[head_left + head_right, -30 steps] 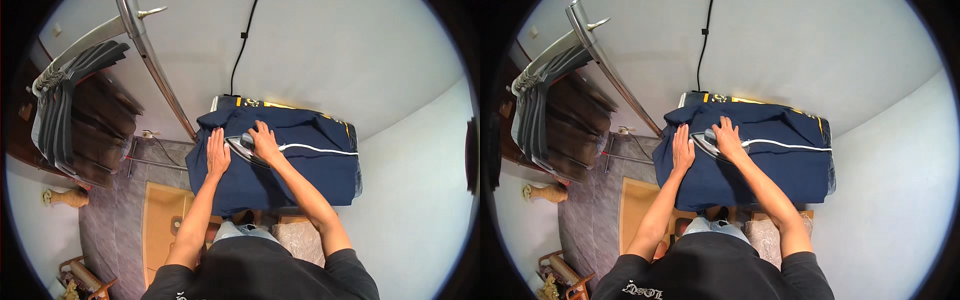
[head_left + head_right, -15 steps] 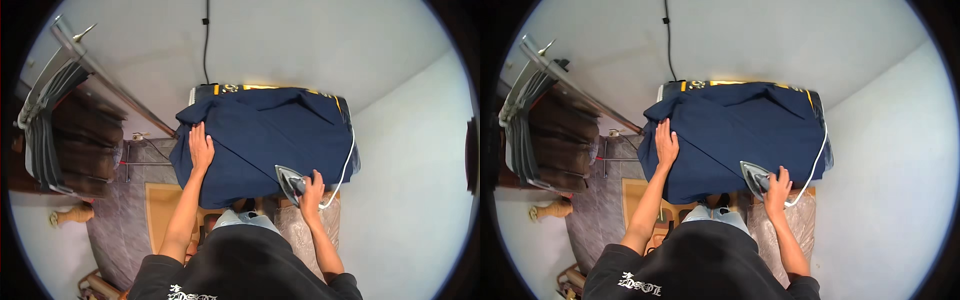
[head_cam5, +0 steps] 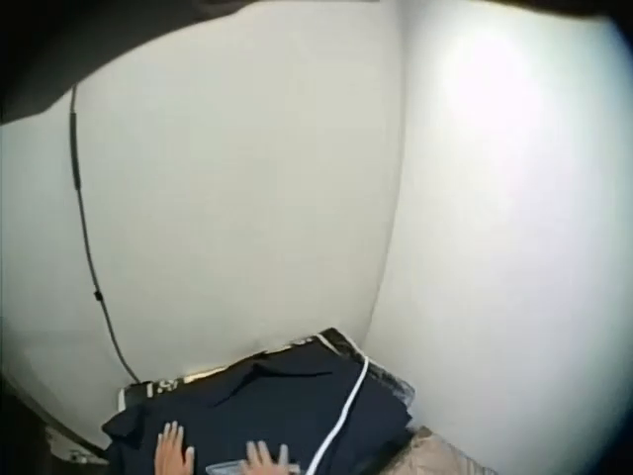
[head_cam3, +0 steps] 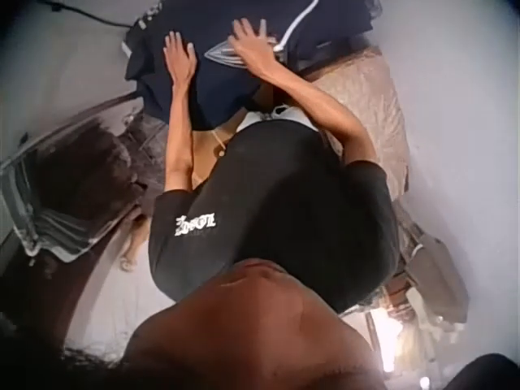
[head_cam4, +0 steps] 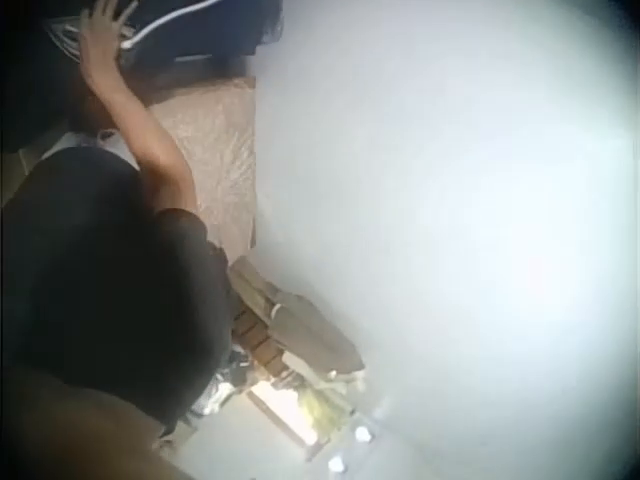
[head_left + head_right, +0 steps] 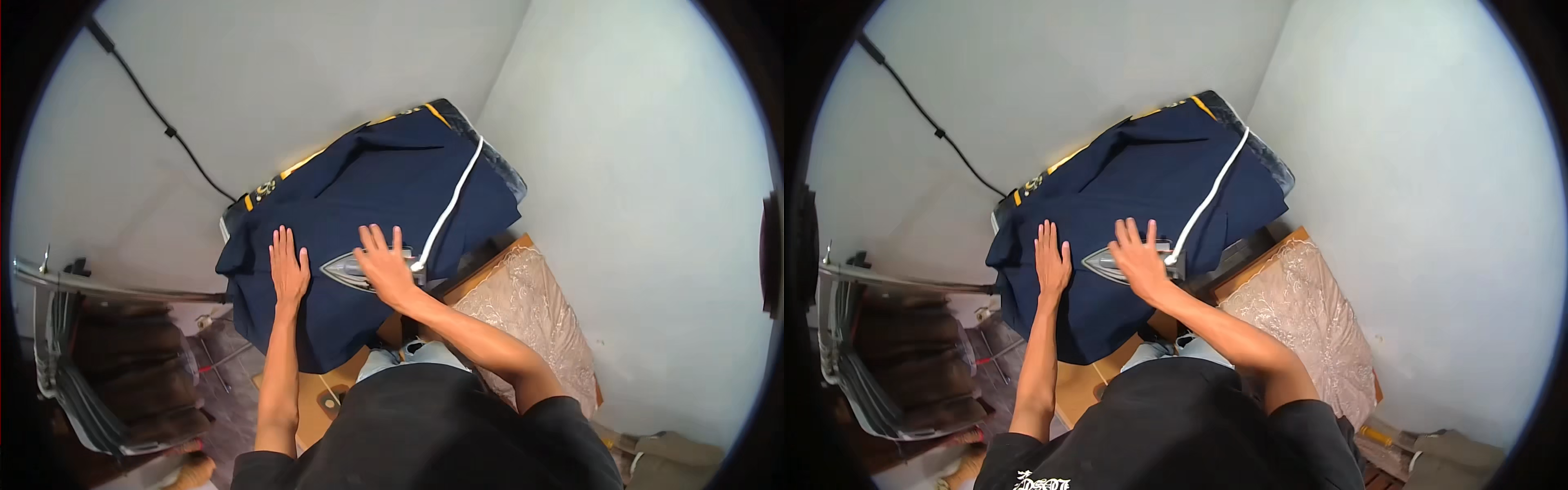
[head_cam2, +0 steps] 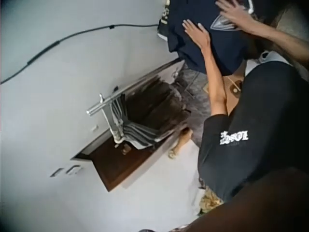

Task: Ironing a dark blue button-down shirt on an ironing surface.

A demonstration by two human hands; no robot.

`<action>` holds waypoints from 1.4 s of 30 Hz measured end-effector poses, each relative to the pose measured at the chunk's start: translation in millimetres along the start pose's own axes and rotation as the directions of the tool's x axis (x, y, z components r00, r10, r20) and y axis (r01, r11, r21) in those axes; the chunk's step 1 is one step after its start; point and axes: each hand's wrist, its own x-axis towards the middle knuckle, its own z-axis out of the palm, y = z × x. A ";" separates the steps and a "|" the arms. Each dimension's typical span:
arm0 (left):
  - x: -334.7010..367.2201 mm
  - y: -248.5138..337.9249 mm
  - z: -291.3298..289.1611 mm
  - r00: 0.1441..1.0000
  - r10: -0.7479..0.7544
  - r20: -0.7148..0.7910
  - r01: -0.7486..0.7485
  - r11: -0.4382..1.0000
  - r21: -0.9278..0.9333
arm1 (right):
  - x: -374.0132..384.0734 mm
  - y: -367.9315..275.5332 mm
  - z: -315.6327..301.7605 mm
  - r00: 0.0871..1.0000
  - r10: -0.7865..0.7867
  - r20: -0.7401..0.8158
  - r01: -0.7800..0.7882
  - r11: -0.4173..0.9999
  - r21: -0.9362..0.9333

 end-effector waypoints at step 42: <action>-4.6 -1.3 3.1 0.998 -0.055 0.019 0.054 0.998 0.017 | -64.6 154.9 -12.4 0.825 0.551 -0.127 -0.563 0.820 -0.103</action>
